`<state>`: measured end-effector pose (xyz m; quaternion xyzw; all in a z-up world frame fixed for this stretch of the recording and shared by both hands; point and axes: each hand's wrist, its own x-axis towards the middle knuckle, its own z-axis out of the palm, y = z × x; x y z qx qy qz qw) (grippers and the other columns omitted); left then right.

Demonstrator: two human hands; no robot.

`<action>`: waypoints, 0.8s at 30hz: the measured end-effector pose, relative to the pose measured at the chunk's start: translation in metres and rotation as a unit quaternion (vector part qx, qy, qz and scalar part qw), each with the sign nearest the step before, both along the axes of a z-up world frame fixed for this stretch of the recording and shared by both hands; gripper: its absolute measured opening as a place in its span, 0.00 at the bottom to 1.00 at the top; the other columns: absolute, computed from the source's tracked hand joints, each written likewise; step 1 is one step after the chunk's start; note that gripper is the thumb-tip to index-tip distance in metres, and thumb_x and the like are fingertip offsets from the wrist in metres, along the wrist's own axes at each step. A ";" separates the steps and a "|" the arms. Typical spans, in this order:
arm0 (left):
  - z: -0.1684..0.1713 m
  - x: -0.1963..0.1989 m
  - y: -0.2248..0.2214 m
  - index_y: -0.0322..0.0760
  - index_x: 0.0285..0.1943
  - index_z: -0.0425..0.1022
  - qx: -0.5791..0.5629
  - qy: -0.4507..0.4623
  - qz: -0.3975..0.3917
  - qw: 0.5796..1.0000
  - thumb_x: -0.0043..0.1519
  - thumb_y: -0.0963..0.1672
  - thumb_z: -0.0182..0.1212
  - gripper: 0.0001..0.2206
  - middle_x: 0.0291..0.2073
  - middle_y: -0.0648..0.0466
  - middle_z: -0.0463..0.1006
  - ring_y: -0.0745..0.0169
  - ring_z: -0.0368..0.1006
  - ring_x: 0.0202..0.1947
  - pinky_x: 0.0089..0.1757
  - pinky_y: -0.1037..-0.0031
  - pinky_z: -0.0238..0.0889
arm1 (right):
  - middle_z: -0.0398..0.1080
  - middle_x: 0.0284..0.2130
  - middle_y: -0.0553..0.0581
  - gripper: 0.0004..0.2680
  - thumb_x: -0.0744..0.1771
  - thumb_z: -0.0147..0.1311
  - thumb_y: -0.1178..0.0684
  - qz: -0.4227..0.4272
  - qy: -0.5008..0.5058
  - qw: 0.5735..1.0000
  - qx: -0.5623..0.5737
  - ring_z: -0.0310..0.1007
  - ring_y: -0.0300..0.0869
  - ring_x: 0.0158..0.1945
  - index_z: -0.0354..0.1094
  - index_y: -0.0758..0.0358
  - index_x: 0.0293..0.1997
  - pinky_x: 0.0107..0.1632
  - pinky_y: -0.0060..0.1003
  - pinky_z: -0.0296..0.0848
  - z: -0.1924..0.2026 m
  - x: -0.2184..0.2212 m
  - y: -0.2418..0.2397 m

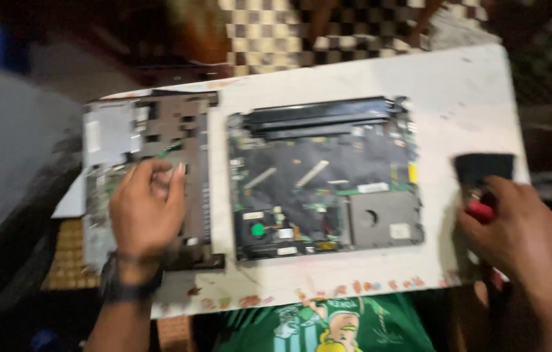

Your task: Disassembling a laptop by removing motherboard screws and cleaning internal components with a brush.

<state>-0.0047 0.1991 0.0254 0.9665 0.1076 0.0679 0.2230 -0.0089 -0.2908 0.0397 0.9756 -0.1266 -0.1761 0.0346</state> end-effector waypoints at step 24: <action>-0.020 -0.056 -0.152 0.32 0.56 0.76 -0.058 -0.046 -0.351 0.933 0.59 0.49 0.72 0.21 0.57 0.41 0.75 0.40 0.70 0.55 0.53 0.49 0.64 | 0.76 0.36 0.57 0.04 0.70 0.57 0.56 0.173 -0.287 0.896 0.293 0.74 0.46 0.35 0.74 0.66 0.44 0.41 0.41 0.69 0.039 0.023 0.034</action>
